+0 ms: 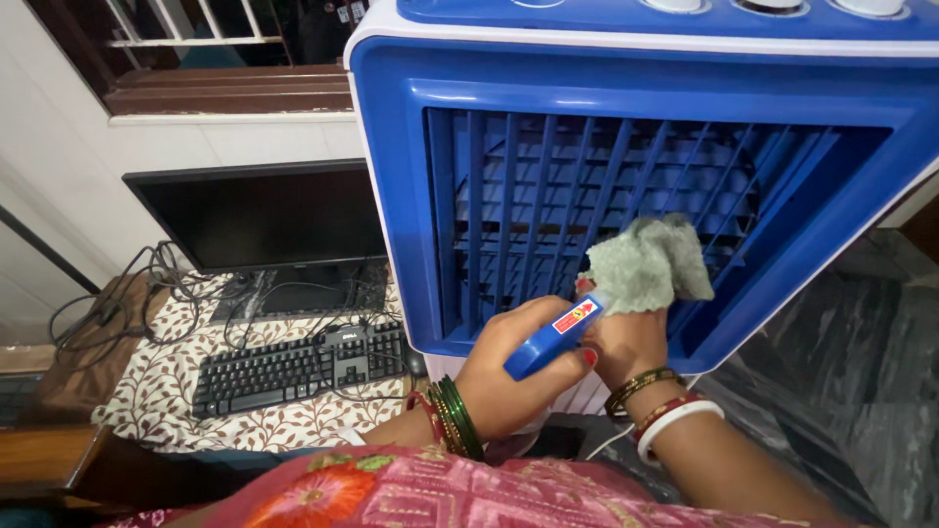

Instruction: The person cleans the exterior and the front grill of an air cooler using a spray bottle and a cloth by hand.

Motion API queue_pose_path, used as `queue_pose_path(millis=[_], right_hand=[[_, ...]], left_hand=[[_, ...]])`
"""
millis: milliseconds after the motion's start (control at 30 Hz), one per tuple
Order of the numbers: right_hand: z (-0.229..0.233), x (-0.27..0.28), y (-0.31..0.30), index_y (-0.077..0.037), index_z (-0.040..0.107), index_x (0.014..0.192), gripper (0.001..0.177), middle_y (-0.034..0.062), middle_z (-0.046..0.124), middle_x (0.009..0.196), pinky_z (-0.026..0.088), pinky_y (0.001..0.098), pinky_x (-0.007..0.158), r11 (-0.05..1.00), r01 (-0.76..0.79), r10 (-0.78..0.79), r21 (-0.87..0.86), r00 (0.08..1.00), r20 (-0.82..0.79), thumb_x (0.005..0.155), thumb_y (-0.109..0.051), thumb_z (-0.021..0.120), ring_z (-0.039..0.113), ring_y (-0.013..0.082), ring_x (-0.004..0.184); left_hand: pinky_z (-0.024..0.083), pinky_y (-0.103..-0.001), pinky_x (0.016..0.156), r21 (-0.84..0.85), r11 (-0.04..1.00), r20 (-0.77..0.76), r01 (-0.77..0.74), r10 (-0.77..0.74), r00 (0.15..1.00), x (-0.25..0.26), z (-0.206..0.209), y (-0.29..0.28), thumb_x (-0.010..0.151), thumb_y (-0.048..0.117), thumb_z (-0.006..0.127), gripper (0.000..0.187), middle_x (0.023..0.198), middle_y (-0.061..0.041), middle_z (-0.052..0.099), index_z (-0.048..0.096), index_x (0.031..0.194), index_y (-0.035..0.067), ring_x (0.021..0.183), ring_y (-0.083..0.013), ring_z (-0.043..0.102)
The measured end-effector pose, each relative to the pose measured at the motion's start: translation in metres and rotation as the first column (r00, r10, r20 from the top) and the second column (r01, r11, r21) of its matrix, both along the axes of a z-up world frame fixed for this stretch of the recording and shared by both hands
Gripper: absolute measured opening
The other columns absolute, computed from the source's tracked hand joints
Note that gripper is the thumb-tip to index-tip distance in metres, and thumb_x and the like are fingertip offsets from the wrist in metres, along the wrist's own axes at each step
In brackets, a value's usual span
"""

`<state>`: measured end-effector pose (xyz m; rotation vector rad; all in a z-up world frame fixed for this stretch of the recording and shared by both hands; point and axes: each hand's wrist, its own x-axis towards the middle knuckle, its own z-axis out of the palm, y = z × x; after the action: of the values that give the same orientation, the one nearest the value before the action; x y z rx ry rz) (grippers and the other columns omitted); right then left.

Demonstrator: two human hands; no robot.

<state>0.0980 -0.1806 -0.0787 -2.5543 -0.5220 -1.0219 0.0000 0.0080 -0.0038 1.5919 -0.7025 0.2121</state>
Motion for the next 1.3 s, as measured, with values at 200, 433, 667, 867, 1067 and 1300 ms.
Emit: queue_pose_path(millis=[200, 433, 667, 867, 1067, 1300], right_hand=[[0.079, 0.013, 0.021, 0.003, 0.065, 0.122, 0.049, 0.0279, 0.063, 0.129, 0.037, 0.0491, 0.113, 0.961, 0.155, -0.13, 0.227, 0.984, -0.119, 0.106, -0.043, 0.055, 0.054, 0.0473, 0.125], [0.062, 0.019, 0.009, -0.007, 0.072, 0.115, 0.028, 0.0188, 0.068, 0.125, 0.042, 0.0509, 0.111, 0.994, 0.092, -0.08, -0.062, 0.983, 0.162, 0.093, -0.024, 0.065, 0.058, 0.0407, 0.123], [0.0, -0.007, 0.009, -0.01, 0.071, 0.105, 0.045, 0.0121, 0.069, 0.114, 0.037, 0.0499, 0.107, 0.991, 0.128, -0.107, 0.047, 0.946, -0.307, 0.067, -0.034, 0.075, 0.057, 0.0365, 0.118], [-0.053, -0.022, 0.006, -0.004, 0.069, 0.118, 0.047, 0.0166, 0.067, 0.123, 0.033, 0.0529, 0.109, 0.997, -0.058, 0.06, -0.044, 0.997, 0.043, 0.084, -0.034, 0.061, 0.054, 0.038, 0.123], [-0.091, -0.034, 0.007, -0.011, 0.073, 0.105, 0.031, 0.0128, 0.071, 0.113, 0.036, 0.0525, 0.108, 0.999, -0.049, 0.051, 0.017, 0.962, -0.267, 0.091, -0.028, 0.052, 0.059, 0.0367, 0.118], [-0.031, 0.005, 0.025, -0.005, 0.072, 0.099, 0.039, 0.0222, 0.07, 0.112, 0.041, 0.0518, 0.11, 0.934, 0.317, -0.17, 0.162, 0.797, -0.579, 0.095, -0.042, 0.061, 0.06, 0.0417, 0.118]], left_hand=[[0.053, -0.031, 0.085, 0.004, 0.998, 0.063, -0.064, 0.063, 0.996, 0.003, 0.001, 0.0, 0.09, 0.017, 0.071, 0.022, 0.097, -0.008, 0.067, 0.067, 0.106, 0.003, 0.092, -0.0175, 0.068], [0.053, -0.03, 0.078, 0.037, 0.998, -0.077, -0.05, 0.052, 0.996, -0.002, 0.0, 0.002, 0.089, 0.018, 0.071, 0.022, 0.092, -0.007, 0.066, 0.068, 0.105, 0.003, 0.084, -0.0155, 0.066], [0.051, -0.03, 0.076, 0.02, 0.997, -0.068, -0.072, 0.074, 0.995, -0.002, -0.012, 0.006, 0.091, 0.017, 0.071, 0.025, 0.093, -0.007, 0.065, 0.066, 0.109, 0.002, 0.084, -0.0145, 0.063], [0.054, -0.028, 0.084, 0.003, 0.999, -0.059, -0.043, 0.043, 0.997, -0.009, -0.019, 0.007, 0.092, 0.016, 0.07, 0.024, 0.099, -0.007, 0.069, 0.067, 0.112, 0.003, 0.093, -0.0128, 0.067], [0.054, -0.028, 0.083, 0.007, 0.999, -0.091, -0.044, 0.045, 0.995, -0.013, -0.02, 0.009, 0.092, 0.015, 0.068, 0.022, 0.098, -0.006, 0.068, 0.067, 0.11, 0.003, 0.091, -0.0124, 0.065], [0.053, -0.028, 0.083, 0.031, 0.998, -0.071, -0.049, 0.051, 0.996, -0.014, -0.016, 0.012, 0.093, 0.016, 0.069, 0.022, 0.098, -0.006, 0.068, 0.067, 0.11, 0.003, 0.091, -0.0129, 0.066]])
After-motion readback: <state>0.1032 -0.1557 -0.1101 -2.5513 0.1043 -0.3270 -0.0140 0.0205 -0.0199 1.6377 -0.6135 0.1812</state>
